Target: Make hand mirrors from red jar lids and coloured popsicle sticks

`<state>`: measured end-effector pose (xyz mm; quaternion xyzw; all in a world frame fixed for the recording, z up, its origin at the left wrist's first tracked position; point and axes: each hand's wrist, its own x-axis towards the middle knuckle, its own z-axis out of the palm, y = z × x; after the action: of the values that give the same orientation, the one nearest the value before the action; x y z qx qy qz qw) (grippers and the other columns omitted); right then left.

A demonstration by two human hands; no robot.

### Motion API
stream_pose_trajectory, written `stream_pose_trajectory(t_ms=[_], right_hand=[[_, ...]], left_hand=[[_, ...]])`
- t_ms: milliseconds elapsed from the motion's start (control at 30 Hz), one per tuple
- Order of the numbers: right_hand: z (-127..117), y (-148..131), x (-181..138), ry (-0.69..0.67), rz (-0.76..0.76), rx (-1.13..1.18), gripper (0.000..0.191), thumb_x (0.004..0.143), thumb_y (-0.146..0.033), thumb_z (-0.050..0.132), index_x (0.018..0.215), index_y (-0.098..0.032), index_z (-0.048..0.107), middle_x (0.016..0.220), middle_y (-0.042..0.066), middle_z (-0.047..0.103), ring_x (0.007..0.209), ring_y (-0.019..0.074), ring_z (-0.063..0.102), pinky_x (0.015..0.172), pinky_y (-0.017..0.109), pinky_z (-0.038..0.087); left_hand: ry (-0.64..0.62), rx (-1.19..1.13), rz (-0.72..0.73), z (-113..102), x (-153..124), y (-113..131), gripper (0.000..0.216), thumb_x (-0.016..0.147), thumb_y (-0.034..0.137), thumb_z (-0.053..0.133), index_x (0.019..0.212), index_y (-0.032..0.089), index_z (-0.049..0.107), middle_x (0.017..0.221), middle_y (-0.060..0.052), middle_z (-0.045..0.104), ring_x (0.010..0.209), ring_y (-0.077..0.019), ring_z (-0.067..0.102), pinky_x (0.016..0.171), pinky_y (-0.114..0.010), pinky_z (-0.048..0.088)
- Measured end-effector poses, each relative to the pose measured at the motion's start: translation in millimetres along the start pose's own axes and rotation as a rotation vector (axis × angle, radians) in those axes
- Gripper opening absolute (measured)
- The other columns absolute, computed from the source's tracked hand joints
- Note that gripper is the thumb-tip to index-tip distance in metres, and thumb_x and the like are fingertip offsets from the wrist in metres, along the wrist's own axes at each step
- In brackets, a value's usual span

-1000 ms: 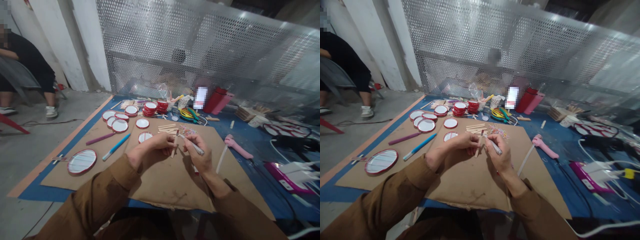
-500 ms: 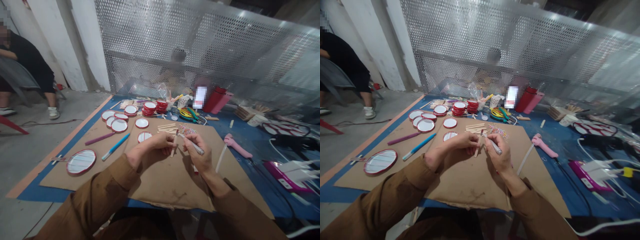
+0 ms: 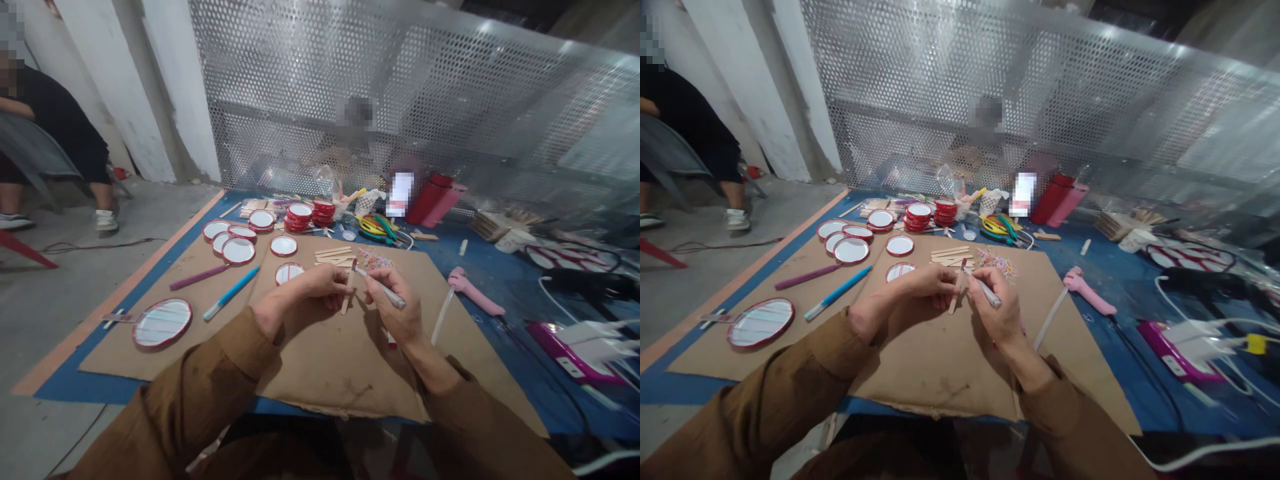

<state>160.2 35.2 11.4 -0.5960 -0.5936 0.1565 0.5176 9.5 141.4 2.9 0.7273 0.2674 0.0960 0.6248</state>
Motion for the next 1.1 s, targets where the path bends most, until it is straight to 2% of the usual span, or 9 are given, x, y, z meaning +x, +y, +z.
stream_pose_trajectory(t_ms=[267,467,800,933,1100], right_hand=[[-0.5,-1.1,0.5,-0.001,-0.014,-0.015,0.022,0.087,-0.042,0.059,0.087,-0.02,0.06,0.061,-0.004,0.06,0.053,0.0122,0.056,0.053,0.024,0.044],[-5.4,-0.2,1.9,0.079,-0.034,-0.032,0.024,0.087,-0.043,0.059,0.09,-0.02,0.062,0.062,-0.003,0.06,0.052,0.0128,0.056,0.053,0.025,0.045],[-51.6,13.4,2.6,0.107,0.028,-0.32,0.031,0.084,-0.048,0.06,0.099,-0.022,0.066,0.092,0.004,0.072,0.076,0.0194,0.066,0.068,0.03,0.05],[-72.3,33.4,1.1,0.021,-0.073,-0.549,0.026,0.089,-0.039,0.052,0.104,-0.022,0.065,0.097,0.006,0.073,0.083,0.0221,0.067,0.073,0.033,0.05],[-93.7,68.7,6.8,-0.134,-0.355,-0.902,0.029,0.091,-0.021,0.041,0.109,-0.021,0.064,0.097,0.01,0.071,0.09,0.0254,0.064,0.079,0.036,0.047]], left_hand=[[-0.023,-0.03,0.015,-0.5,-1.4,1.8,0.016,0.086,0.02,0.06,0.072,0.015,0.056,0.051,0.002,0.06,0.045,-0.0095,0.058,0.049,-0.019,0.046],[-0.028,-0.034,-0.017,-0.5,-2.2,2.6,0.017,0.087,0.02,0.059,0.071,0.014,0.058,0.052,0.001,0.061,0.046,-0.0102,0.058,0.05,-0.021,0.047],[0.02,0.002,0.009,1.4,-7.6,9.2,0.017,0.088,0.018,0.051,0.071,0.015,0.055,0.053,0.003,0.059,0.045,-0.0086,0.056,0.049,-0.019,0.047],[0.015,0.025,-0.017,1.7,-6.2,9.0,0.015,0.086,0.017,0.051,0.071,0.015,0.055,0.053,0.002,0.061,0.047,-0.0092,0.058,0.05,-0.019,0.048],[0.019,0.026,-0.01,2.6,-6.0,9.6,0.014,0.084,0.014,0.053,0.07,0.015,0.054,0.053,0.003,0.06,0.046,-0.0082,0.057,0.048,-0.017,0.047]])
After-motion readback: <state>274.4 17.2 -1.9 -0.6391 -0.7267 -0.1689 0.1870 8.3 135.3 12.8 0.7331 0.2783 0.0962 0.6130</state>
